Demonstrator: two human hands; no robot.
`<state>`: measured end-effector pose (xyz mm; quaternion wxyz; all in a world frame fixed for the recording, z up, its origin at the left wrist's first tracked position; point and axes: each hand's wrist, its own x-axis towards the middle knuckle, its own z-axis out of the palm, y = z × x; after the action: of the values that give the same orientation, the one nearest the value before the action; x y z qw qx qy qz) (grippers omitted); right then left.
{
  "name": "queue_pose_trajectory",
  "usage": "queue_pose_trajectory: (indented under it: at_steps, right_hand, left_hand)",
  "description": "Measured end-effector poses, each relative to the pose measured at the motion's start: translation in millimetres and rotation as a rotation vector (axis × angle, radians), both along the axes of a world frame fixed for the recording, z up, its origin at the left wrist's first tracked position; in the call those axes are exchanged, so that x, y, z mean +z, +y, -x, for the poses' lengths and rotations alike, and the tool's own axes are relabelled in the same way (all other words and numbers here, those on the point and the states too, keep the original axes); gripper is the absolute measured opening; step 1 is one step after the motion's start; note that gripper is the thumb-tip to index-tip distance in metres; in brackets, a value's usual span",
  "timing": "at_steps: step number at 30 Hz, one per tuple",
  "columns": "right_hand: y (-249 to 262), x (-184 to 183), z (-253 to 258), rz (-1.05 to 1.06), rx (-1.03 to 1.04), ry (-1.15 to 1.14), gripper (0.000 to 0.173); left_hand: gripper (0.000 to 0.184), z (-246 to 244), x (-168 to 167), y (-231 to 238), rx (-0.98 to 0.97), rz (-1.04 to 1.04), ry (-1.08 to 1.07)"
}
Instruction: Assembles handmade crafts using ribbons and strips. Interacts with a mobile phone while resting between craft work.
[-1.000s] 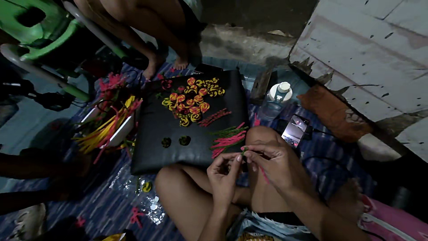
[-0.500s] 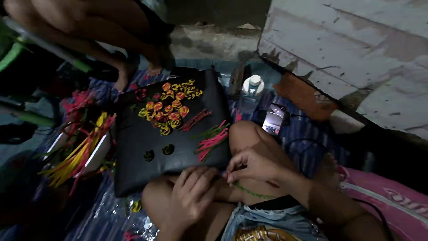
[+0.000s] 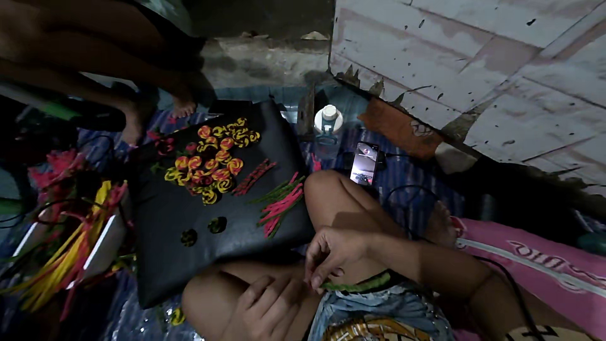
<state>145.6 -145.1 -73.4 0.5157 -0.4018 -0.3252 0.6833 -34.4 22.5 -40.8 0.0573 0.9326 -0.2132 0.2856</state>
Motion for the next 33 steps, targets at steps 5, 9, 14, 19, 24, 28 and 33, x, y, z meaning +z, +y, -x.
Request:
queue_pose_trajectory:
  at_steps: [5, 9, 14, 19, 24, 28, 33]
  right_hand:
    - [0.5, 0.4, -0.9, -0.013, -0.009, -0.176, 0.008]
    - [1.2, -1.9, -1.0, -0.114, -0.085, -0.472, 0.015]
    - [2.2, -2.5, 3.0, -0.169, -0.071, -0.714, 0.015]
    - [-0.6, -4.3, 13.2, -0.449, -0.225, -0.935, 0.011]
    - [5.4, -4.4, 21.6, -0.766, -0.489, -1.059, 0.017]
    - [10.2, -6.3, 23.3, -0.846, -0.555, -1.119, 0.019]
    - [9.9, -8.9, 23.3, -0.834, -0.55, -1.388, 0.014]
  left_hand:
    - [0.021, 2.1, -5.9, 2.5, 0.075, -0.027, 0.067]
    - [0.021, 0.6, -21.8, 2.0, 0.202, 0.096, 0.173]
    - [0.027, 0.7, -31.9, 2.8, 0.229, 0.353, 0.347]
    - [0.026, 4.7, -27.6, 2.6, 0.216, 0.868, 0.587]
    - [0.015, 9.2, -25.6, 4.2, 0.109, 1.576, 0.823]
    - [0.012, 12.2, -16.1, -10.6, 0.202, 2.039, 1.012]
    - [0.027, 15.2, -25.9, -29.6, 0.411, 2.313, 0.923]
